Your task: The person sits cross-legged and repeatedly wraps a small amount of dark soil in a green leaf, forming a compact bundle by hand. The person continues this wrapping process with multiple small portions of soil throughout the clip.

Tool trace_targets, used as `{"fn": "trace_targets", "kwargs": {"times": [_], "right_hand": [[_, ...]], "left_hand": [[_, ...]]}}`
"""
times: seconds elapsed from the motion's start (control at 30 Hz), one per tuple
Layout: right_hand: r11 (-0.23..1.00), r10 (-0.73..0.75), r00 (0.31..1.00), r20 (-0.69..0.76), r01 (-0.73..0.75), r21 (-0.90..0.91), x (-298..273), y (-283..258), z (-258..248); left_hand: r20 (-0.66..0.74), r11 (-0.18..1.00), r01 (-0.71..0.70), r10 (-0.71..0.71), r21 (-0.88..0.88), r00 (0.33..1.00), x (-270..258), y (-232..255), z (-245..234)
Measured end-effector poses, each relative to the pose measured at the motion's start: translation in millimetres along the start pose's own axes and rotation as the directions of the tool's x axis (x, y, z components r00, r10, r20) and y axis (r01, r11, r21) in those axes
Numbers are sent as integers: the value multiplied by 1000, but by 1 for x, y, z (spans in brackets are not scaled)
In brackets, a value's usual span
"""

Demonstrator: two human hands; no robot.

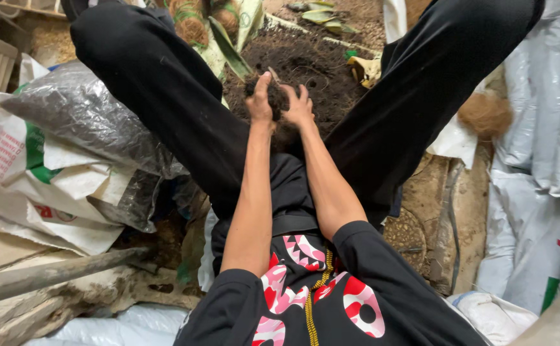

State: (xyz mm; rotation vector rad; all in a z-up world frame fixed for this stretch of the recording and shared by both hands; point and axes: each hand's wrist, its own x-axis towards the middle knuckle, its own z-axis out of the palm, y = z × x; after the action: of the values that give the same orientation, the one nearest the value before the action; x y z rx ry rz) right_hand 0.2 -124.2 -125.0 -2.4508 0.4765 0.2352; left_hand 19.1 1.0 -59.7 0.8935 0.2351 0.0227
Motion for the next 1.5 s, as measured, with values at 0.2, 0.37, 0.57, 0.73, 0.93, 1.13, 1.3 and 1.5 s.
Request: {"fn": "trace_targets", "kwargs": {"times": [0.2, 0.37, 0.57, 0.73, 0.93, 1.13, 1.3, 1.5], "right_hand": [[943, -150, 958, 245, 213, -254, -3, 22, 52], [915, -166, 884, 437, 303, -265, -2, 19, 41], [990, -138, 959, 247, 134, 31, -6, 26, 12], [815, -70, 975, -209, 177, 551, -4, 0, -35], [342, -46, 997, -63, 75, 937, -39, -65, -129], [440, -484, 866, -125, 364, 821, -70, -100, -163], [658, -260, 960, -99, 251, 710, -58, -93, -158], [854, -152, 924, -351, 302, 424, -52, -120, -102]], "left_hand": [[-178, 964, 170, -134, 204, 975, -3, 8, 0], [-133, 947, 251, -227, 201, 965, -17, 30, 11], [-41, 968, 189, -198, -162, 979, -9, 17, 12], [25, 968, 224, -228, 111, 973, -9, 12, 7], [45, 952, 289, -295, 104, 955, -16, 18, 15], [93, 951, 284, -296, 125, 951, -20, 23, 19], [152, 944, 329, -329, 30, 932, -24, 34, 26], [319, 907, 416, -375, -67, 870, -36, 45, 36]]}}
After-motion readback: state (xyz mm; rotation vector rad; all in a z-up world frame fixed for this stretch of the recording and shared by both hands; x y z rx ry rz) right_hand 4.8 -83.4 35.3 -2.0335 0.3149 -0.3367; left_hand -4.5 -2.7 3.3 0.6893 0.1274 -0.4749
